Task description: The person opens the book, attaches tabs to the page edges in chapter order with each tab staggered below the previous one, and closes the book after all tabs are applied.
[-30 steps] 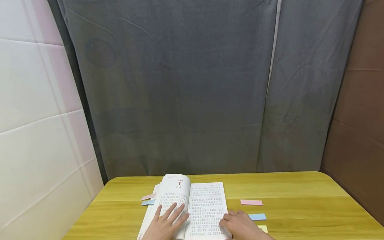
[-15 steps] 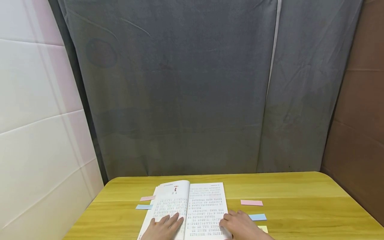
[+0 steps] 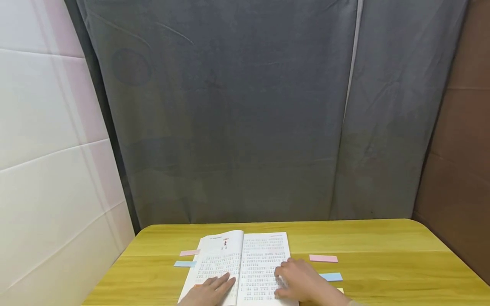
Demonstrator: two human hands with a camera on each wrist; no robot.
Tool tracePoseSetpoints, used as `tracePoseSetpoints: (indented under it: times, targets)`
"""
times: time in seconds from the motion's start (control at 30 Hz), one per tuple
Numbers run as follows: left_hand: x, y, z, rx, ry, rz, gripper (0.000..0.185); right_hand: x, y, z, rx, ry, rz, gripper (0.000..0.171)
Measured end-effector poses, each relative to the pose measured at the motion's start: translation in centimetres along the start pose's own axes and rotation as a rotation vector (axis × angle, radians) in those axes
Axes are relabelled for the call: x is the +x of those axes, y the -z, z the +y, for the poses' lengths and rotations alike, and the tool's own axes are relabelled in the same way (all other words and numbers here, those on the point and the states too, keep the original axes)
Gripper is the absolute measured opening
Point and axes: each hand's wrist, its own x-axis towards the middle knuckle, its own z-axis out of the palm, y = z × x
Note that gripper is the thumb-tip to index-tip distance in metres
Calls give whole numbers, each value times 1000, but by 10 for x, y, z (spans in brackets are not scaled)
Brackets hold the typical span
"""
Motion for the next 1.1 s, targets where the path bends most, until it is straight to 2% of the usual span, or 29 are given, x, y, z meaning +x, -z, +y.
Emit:
tracePoseSetpoints:
  times: [0.1,0.3,0.37,0.67,0.83,0.97,1.1]
  targets:
    - [1,1,-1,31,-10,15,79,18,0,3,38,-38,-3,25]
    - [1,7,-5,105,40,38,35,53,-8,12,39,-103,59,24]
    - [0,9,-7,125,46,42,28,62,-11,14,37,-122,75,23]
    - [-8,6,-11,139,41,78,16,85,-15,13,89,-203,59,28]
    - [-10,7,-12,128,44,56,17,100,-15,7,104,-215,42,34]
    - [-11,7,-11,119,52,48,17,107,-13,0,120,-229,6,43]
    - [-11,8,-11,112,60,46,18,112,-13,-7,148,-247,-68,53]
